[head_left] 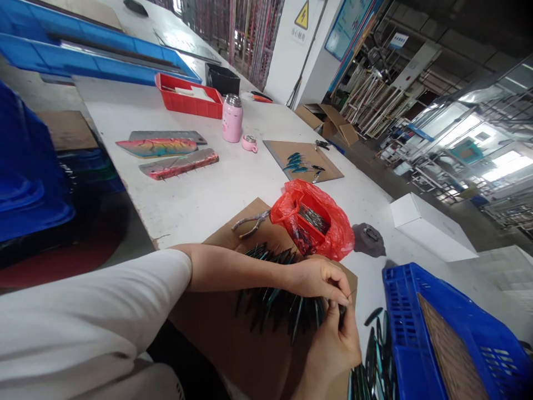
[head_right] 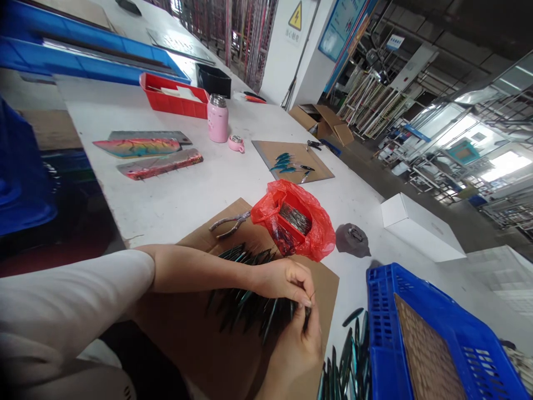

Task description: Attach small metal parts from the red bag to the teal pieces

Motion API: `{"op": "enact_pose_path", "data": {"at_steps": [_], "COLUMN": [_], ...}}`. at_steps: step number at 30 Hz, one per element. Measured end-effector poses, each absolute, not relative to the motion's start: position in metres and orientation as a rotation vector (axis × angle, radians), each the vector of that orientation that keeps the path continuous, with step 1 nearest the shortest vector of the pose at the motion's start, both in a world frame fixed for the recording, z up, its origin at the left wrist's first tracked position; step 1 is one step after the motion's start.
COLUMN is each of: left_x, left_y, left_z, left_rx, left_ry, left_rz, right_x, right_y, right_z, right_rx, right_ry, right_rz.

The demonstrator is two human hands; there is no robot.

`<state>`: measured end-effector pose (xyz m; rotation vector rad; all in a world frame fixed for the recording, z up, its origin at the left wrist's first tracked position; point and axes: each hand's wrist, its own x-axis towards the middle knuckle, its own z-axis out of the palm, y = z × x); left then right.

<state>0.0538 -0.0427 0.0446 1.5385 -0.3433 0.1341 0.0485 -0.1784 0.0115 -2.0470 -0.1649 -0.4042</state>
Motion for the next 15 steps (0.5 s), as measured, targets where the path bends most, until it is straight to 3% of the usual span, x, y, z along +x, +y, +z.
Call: {"op": "enact_pose_path", "data": {"at_steps": [15], "left_x": [0.0519], "left_y": [-0.0449], "left_z": [0.0456], "left_rx": [1.560], "left_ry": [-0.277], "left_rz": [0.168], "right_x": [0.0474], "right_y": [-0.1751], "right_z": [0.0138], "right_rx": [-2.121], "right_ry": [-0.236], "right_rz": [-0.453]}}
